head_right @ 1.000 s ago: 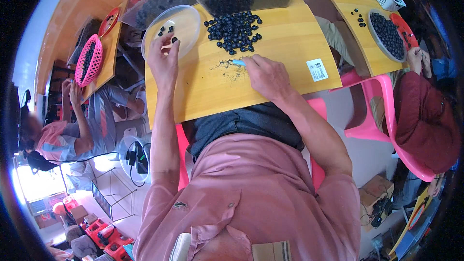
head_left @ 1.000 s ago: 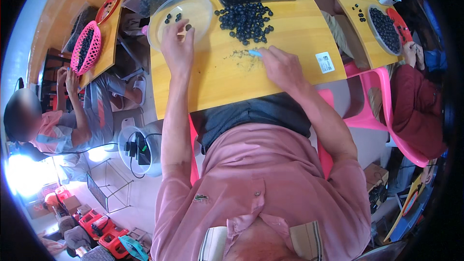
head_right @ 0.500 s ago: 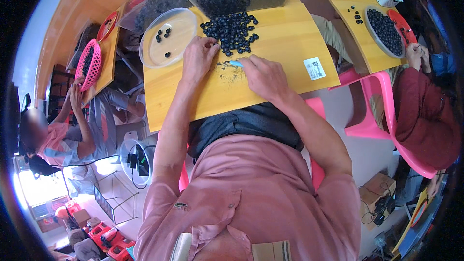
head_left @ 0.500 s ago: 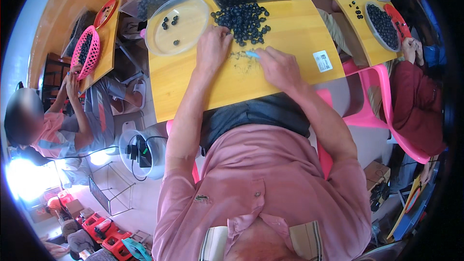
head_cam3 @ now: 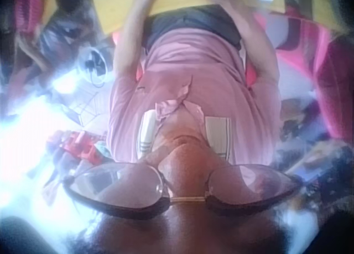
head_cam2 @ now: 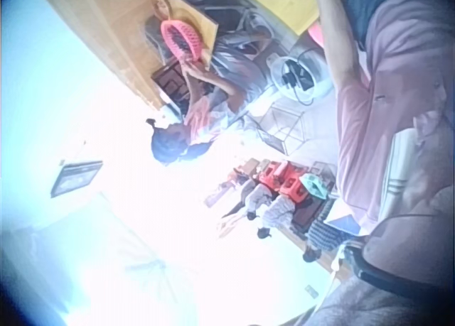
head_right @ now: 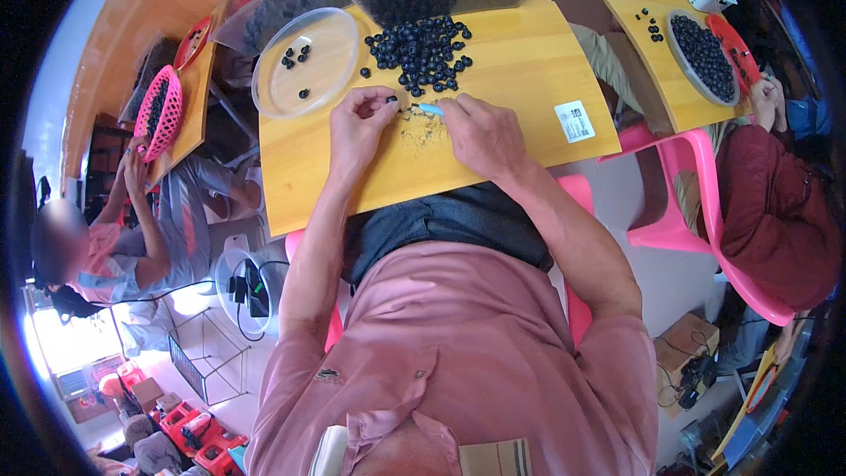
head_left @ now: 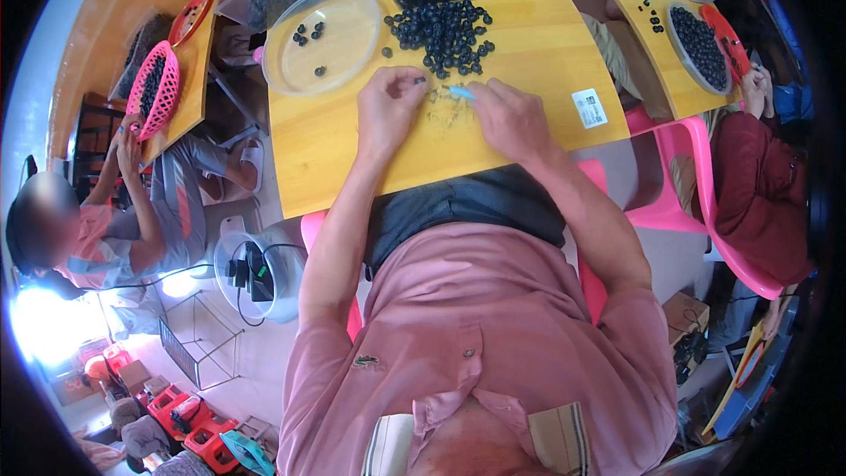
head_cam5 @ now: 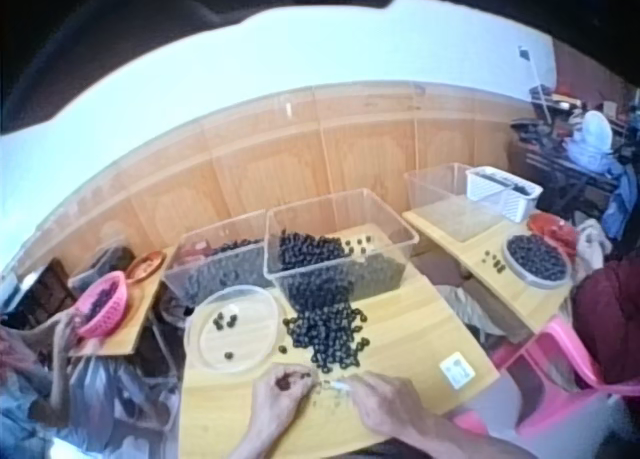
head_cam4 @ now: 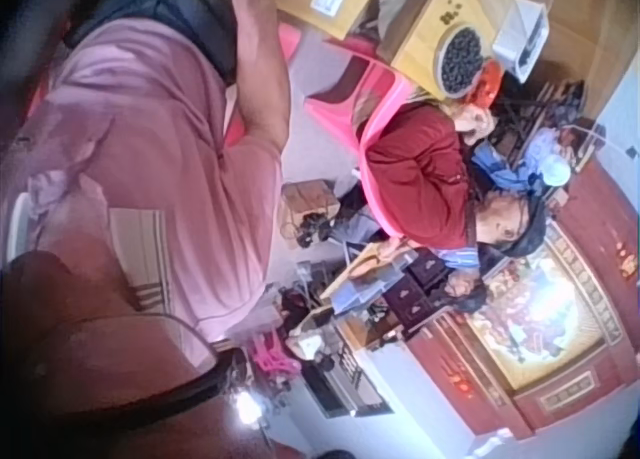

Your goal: Sorting small black objects on a wooden table into different plastic containers, occasionally using a small blue scraper to assist.

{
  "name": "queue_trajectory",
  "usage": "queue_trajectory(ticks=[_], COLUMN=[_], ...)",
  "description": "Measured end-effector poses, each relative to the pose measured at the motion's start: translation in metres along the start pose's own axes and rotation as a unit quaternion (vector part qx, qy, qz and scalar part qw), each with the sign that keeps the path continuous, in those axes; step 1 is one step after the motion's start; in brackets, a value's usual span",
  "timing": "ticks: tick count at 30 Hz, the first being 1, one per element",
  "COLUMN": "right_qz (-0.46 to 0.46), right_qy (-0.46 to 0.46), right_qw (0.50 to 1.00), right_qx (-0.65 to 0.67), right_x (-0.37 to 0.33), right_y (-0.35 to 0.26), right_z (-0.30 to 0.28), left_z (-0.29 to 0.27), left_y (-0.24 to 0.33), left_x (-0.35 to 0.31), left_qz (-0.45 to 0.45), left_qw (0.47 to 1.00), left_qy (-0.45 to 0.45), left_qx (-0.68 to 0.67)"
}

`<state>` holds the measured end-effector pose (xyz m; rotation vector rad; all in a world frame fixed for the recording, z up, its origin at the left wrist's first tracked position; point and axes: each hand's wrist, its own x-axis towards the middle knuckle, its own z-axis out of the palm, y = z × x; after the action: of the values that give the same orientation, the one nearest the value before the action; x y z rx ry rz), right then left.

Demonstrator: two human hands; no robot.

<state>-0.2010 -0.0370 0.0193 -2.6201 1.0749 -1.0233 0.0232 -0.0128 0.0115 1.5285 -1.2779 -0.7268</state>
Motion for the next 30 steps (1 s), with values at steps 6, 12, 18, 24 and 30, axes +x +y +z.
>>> queue_trajectory(ticks=[6,12,18,24,30], right_qz=[-0.019,-0.056,-0.069,-0.067,-0.069], right_qy=[0.023,0.032,0.034,0.014,0.022], right_qw=[0.999,0.997,0.996,0.996,0.995], right_qx=[-0.024,-0.039,-0.051,-0.055,-0.065], right_x=[0.001,-0.001,-0.002,-0.001,-0.001], right_y=[0.000,0.001,0.001,0.000,0.000], right_z=[0.003,0.006,0.008,0.006,0.006], left_z=[0.007,0.018,0.018,0.018,0.018], left_y=[0.004,0.004,0.005,0.004,0.001], left_x=[-0.018,-0.023,-0.023,-0.023,-0.022], left_qz=[-0.055,-0.023,-0.027,-0.025,-0.023], left_qw=[0.994,0.993,0.994,0.995,0.995], left_qy=[-0.011,-0.032,-0.039,-0.039,-0.043], left_qx=[-0.095,-0.113,-0.102,-0.093,-0.090])
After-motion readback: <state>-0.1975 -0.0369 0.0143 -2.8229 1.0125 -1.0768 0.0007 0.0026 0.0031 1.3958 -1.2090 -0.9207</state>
